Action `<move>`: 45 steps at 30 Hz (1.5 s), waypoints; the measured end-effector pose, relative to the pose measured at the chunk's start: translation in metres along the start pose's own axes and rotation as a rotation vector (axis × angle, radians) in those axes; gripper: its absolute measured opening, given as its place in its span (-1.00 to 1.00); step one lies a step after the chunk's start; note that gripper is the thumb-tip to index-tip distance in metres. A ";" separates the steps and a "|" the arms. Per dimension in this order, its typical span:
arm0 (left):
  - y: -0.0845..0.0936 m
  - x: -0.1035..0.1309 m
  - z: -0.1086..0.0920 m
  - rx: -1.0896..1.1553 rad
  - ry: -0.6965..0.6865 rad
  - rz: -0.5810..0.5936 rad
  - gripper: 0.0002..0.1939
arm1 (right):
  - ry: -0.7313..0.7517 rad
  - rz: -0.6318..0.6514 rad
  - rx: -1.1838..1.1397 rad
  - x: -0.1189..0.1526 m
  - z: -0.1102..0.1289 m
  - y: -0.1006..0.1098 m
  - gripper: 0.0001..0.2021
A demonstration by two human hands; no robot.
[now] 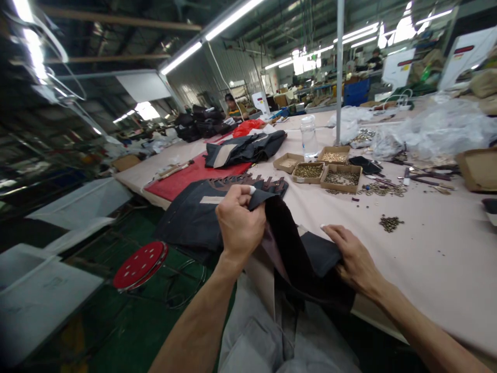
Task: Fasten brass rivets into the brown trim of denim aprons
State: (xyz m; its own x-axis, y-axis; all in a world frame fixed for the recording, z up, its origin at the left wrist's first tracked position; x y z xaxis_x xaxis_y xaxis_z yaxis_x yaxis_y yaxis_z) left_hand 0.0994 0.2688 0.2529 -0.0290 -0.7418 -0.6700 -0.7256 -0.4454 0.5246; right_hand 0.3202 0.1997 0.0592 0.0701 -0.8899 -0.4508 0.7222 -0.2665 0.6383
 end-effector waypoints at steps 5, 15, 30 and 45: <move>0.064 -0.023 -0.054 0.034 -0.118 -0.168 -0.88 | -0.249 0.281 -0.588 0.009 0.013 -0.041 -0.71; -0.037 -0.070 -0.047 -0.172 -0.288 0.260 -0.85 | -0.771 0.221 -0.840 0.059 0.012 -0.076 -0.41; -0.195 0.005 0.081 -0.176 -0.033 0.636 -0.96 | -0.123 0.221 0.046 -0.018 -0.010 -0.003 -0.85; -0.143 0.152 0.017 -0.325 0.038 0.650 -0.04 | -0.005 0.333 -0.073 -0.092 -0.080 -0.064 -0.30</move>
State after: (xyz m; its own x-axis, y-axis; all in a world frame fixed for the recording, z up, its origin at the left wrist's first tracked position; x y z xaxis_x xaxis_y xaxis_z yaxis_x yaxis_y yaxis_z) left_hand 0.1873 0.2285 0.0673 -0.3566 -0.9215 -0.1537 -0.3289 -0.0302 0.9439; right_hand 0.3228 0.3282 0.0099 0.3070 -0.9255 -0.2219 0.7075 0.0660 0.7036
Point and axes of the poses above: each hand's wrist, its own x-axis away from the middle knuckle, its own y-axis out of the back of the hand, z = x × y, the point moved 9 cm from there along -x, towards the middle knuckle, and after that the axes turned 1 degree about -y, right-handed, at the moved point
